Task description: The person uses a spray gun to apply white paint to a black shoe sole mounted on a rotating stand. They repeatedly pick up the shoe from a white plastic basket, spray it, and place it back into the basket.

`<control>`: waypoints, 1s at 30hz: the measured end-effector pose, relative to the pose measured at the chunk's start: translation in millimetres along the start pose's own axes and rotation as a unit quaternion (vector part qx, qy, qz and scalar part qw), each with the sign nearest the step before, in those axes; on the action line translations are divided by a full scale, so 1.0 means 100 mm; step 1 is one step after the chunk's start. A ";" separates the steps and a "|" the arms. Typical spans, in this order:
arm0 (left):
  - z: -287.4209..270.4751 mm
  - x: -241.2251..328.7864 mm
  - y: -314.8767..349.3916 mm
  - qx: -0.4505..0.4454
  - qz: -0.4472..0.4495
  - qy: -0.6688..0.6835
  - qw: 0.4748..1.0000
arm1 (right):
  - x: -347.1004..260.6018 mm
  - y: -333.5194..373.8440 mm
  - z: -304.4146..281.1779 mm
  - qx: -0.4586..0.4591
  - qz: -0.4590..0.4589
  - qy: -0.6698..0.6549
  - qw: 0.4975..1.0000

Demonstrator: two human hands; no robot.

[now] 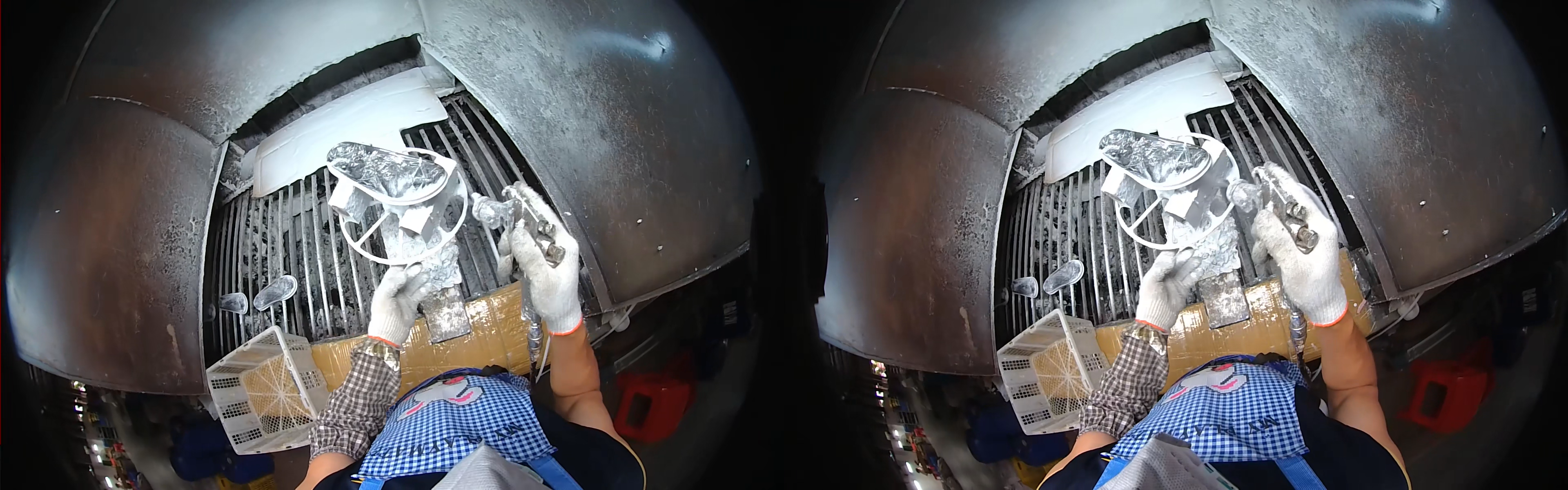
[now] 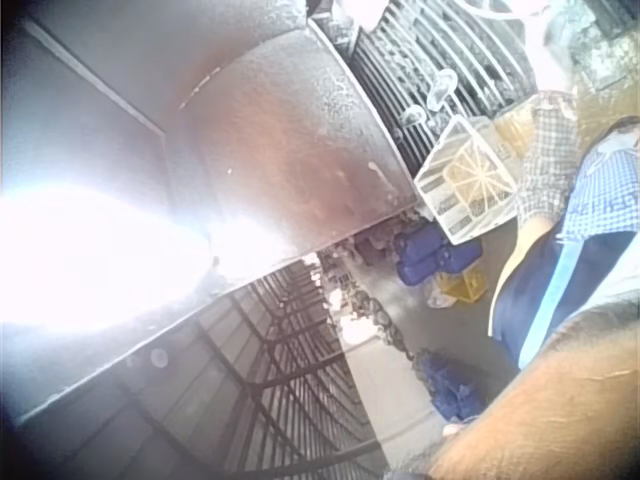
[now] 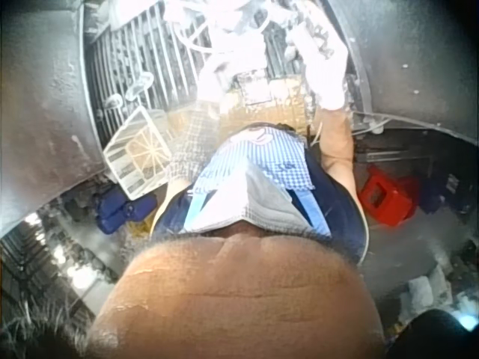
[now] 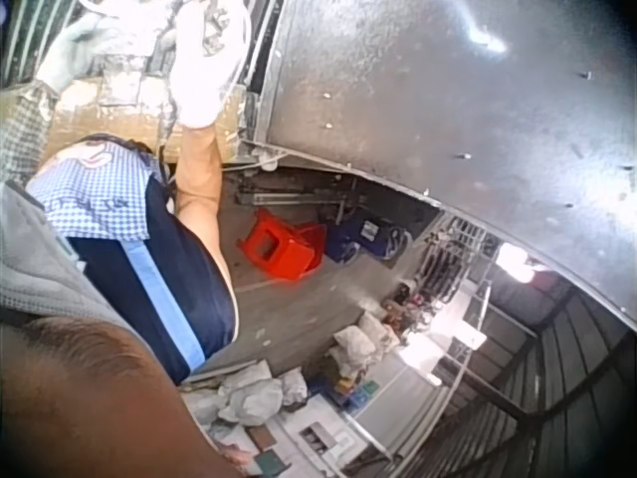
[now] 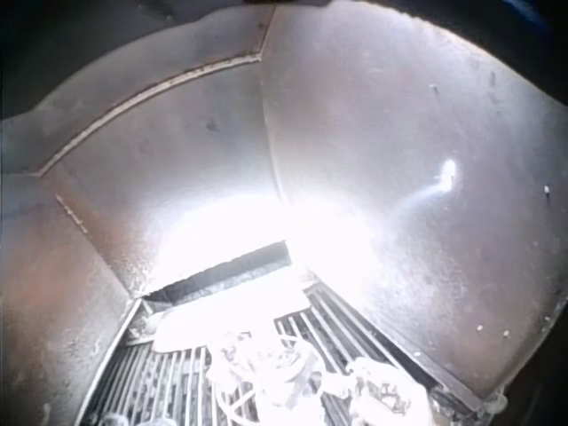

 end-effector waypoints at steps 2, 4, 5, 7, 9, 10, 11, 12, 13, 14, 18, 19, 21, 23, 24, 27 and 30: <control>0.13 -0.03 0.03 -0.022 0.007 0.002 1.000 | -0.03 -0.01 -0.04 0.021 -0.016 0.038 0.999; 0.32 0.00 0.09 -0.053 0.013 -0.002 0.999 | -0.05 0.02 -0.06 0.041 -0.025 0.055 0.997; 0.37 0.02 0.11 -0.057 0.015 0.004 0.998 | -0.04 0.03 -0.04 0.021 -0.027 0.047 0.998; 0.44 0.05 0.13 -0.065 0.018 0.016 0.998 | -0.01 0.07 -0.01 -0.019 -0.029 0.029 0.999; 0.37 0.06 0.11 -0.056 0.022 0.029 0.998 | -0.01 0.08 0.00 -0.015 -0.028 0.032 0.999; 0.34 0.08 0.09 -0.052 0.024 0.035 0.998 | 0.00 0.08 -0.01 -0.011 -0.029 0.022 0.999; 0.30 0.09 0.09 -0.050 0.025 0.035 0.998 | 0.00 0.07 -0.02 -0.007 -0.029 0.013 0.999; 0.28 0.13 0.09 -0.046 0.028 0.034 0.998 | -0.01 0.06 -0.04 0.010 -0.020 0.016 1.000; 0.27 0.17 0.10 -0.043 0.031 0.034 0.998 | 0.00 0.06 -0.03 0.001 -0.014 0.004 1.000; 0.27 0.20 0.11 -0.049 0.037 0.036 0.998 | 0.01 0.06 -0.03 -0.008 -0.008 -0.008 1.000; 0.12 0.32 0.14 -0.020 0.048 0.029 0.998 | 0.04 0.08 -0.01 -0.024 -0.003 -0.018 1.000; 0.13 0.35 0.15 -0.017 0.050 0.034 0.998 | 0.05 0.07 -0.01 -0.022 -0.006 -0.025 0.999; 0.11 0.41 0.16 -0.011 0.055 0.043 0.997 | 0.07 0.06 -0.02 -0.018 0.000 -0.024 1.000; -0.03 0.46 0.13 0.004 0.065 0.044 0.997 | 0.07 0.07 0.04 -0.027 0.016 -0.033 0.999; -0.05 0.51 0.13 0.000 0.069 0.042 0.997 | 0.06 0.08 0.06 -0.068 0.021 -0.017 0.997; -0.12 0.60 0.10 -0.003 0.079 0.037 0.996 | 0.14 0.06 0.05 -0.039 0.015 -0.055 0.998; -0.04 0.71 0.11 -0.005 0.083 0.044 0.996 | 0.15 0.05 0.12 -0.054 0.038 -0.057 0.996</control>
Point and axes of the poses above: each hand's wrist, its own y-axis away from the middle knuckle, its own z-axis out of the palm, x = y × z, the point moved 7 cm from there along -y, towards the middle knuckle
